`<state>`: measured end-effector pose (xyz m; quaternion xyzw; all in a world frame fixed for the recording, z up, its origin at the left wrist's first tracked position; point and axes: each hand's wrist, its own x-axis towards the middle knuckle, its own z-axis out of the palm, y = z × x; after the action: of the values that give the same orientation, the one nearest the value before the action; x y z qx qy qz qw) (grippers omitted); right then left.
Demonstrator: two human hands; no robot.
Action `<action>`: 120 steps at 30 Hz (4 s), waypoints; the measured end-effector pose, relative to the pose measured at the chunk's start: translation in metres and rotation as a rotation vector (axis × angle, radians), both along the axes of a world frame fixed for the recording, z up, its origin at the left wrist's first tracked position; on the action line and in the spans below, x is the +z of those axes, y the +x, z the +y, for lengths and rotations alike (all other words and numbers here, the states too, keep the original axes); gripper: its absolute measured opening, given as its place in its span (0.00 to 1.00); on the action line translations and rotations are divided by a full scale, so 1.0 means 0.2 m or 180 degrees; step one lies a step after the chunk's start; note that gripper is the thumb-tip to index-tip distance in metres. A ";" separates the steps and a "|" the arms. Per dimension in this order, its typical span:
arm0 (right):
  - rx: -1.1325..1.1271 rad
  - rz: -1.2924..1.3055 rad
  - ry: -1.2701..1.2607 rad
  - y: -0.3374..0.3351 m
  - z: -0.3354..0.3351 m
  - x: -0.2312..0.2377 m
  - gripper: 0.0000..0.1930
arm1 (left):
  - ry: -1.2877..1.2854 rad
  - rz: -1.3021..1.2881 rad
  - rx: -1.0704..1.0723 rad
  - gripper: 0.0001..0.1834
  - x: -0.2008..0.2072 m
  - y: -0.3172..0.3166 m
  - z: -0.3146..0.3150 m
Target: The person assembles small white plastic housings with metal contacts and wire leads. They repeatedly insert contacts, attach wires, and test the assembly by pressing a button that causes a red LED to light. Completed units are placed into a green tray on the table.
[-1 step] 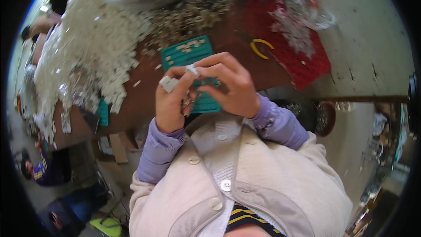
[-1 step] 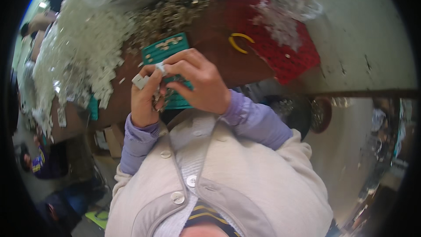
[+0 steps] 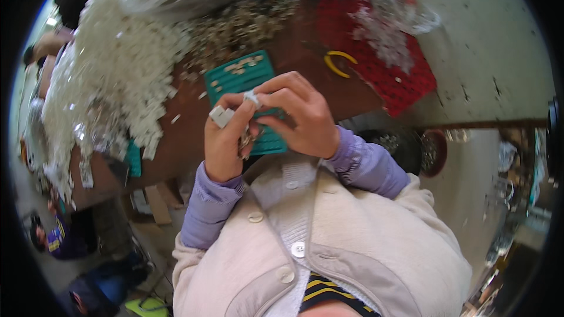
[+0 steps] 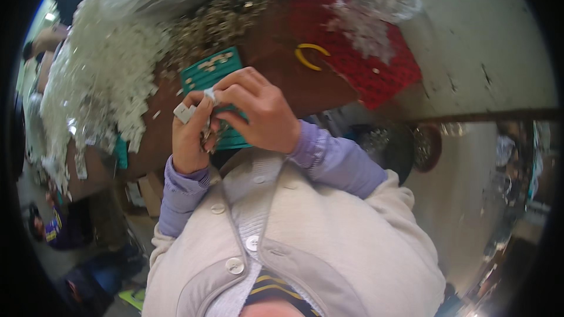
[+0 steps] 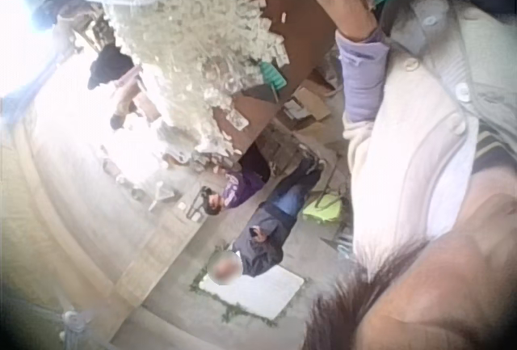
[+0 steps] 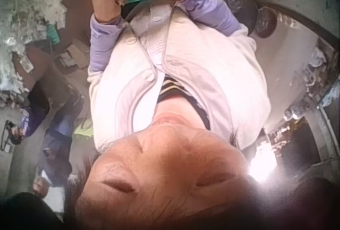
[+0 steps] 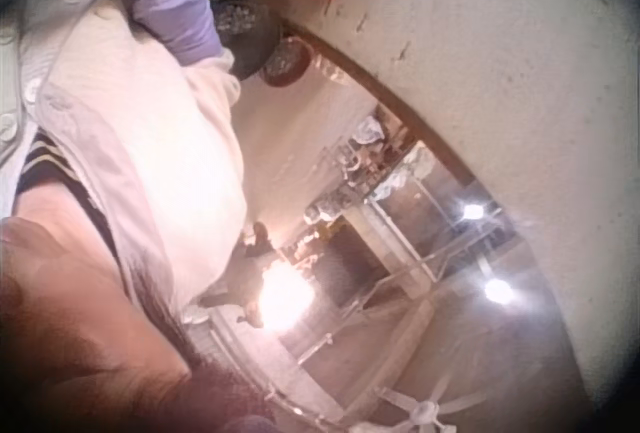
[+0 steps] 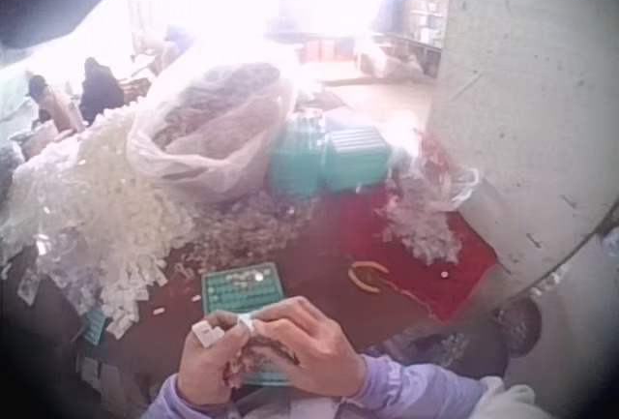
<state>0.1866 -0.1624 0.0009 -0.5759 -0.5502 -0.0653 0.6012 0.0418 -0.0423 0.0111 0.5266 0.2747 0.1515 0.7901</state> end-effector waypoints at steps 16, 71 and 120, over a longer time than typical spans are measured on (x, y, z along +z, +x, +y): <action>-0.0559 -0.0556 -0.0579 0.26 -0.20 -0.01 0.18 | -0.0961 0.0017 -0.0530 0.11 -0.06 0.31 0.01; -0.2289 -0.1453 -0.1872 0.93 -0.20 -0.18 0.06 | -0.0852 -0.0380 -0.0522 0.21 -0.02 0.20 0.10; 0.0273 -0.2287 -0.1646 0.09 1.01 -0.03 0.09 | 0.0668 -0.0494 0.1405 0.21 0.12 -0.42 0.62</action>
<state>0.2038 0.0394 -0.0051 -0.6247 -0.7458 -0.0966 0.2102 -0.0426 0.0824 0.0342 0.5197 0.3043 0.3880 0.6977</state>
